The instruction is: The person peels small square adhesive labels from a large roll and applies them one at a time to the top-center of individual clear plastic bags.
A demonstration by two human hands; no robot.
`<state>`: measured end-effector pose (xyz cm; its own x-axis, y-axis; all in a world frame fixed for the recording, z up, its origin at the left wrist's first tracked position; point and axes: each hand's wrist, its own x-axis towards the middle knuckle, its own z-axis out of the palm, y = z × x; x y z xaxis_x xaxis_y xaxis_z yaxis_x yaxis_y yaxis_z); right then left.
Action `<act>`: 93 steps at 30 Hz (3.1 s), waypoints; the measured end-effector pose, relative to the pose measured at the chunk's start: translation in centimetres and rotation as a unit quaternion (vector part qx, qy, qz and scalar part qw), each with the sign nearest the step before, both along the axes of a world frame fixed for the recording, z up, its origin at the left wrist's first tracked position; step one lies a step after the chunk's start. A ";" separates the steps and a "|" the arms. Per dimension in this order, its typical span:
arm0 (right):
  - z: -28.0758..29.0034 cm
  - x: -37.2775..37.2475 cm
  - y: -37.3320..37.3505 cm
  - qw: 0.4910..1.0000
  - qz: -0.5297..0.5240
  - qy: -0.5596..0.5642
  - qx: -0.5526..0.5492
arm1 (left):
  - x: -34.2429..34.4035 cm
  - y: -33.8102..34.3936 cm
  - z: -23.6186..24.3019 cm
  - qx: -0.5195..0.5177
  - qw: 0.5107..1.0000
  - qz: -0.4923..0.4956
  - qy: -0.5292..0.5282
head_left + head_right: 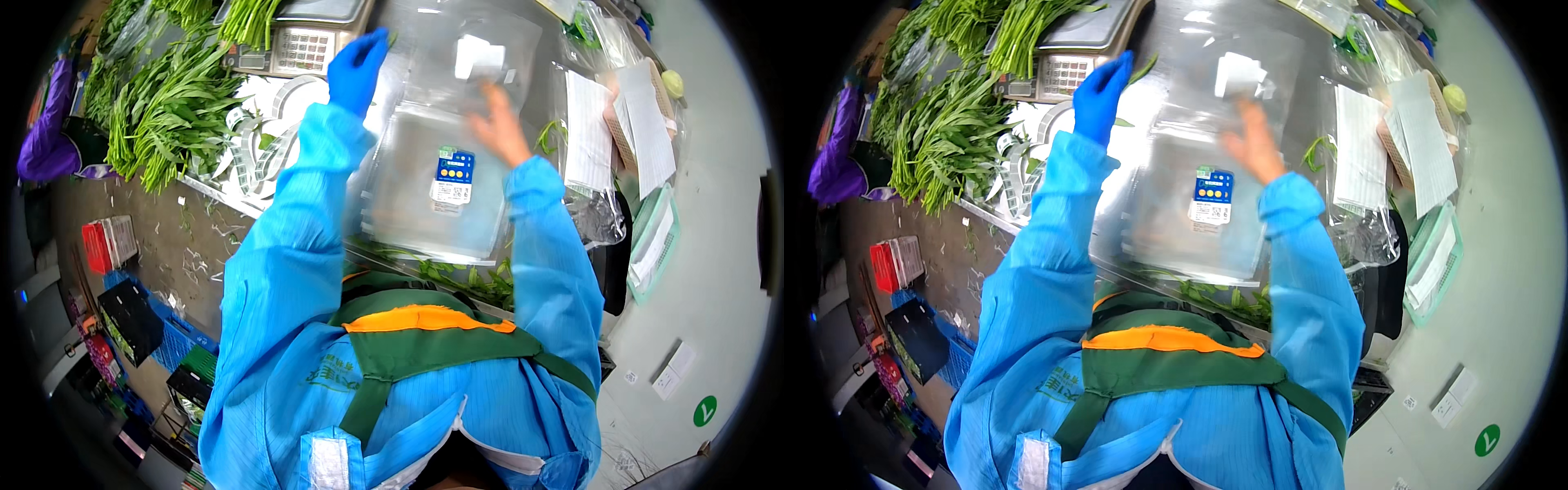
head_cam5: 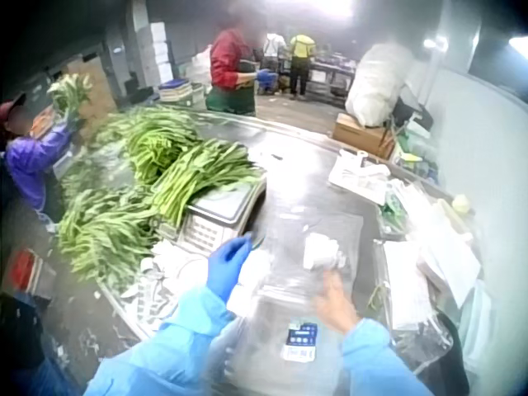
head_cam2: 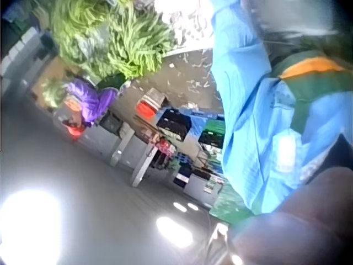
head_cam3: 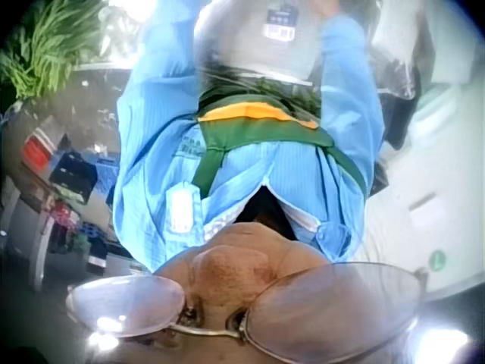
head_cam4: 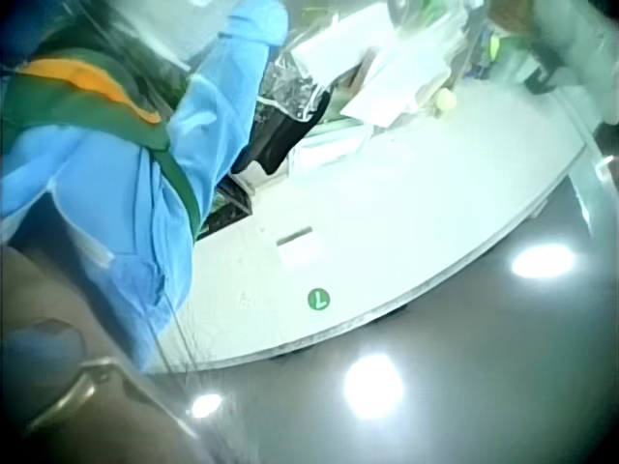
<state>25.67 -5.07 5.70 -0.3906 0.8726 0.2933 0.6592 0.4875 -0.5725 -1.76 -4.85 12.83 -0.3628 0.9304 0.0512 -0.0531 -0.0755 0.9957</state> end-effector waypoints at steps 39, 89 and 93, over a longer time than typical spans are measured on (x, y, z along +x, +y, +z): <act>2.7 -11.6 -14.9 0.729 -0.042 0.267 -0.629 | -19.7 -24.2 -0.7 -0.035 0.952 0.304 -0.007; 9.9 0.2 -27.1 0.635 -0.041 0.593 -0.493 | 13.4 -28.1 1.6 -0.096 0.953 -0.077 -0.277; 11.2 3.2 -25.9 0.791 -0.023 0.437 -0.428 | 11.7 -26.5 3.0 -0.106 0.972 -0.107 -0.183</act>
<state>28.86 -30.94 16.90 -0.3281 0.9045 -0.2725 -0.1641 -0.3387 -0.9265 9.91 -31.35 15.78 -0.1174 0.9623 -0.2455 -0.3983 0.1808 0.8993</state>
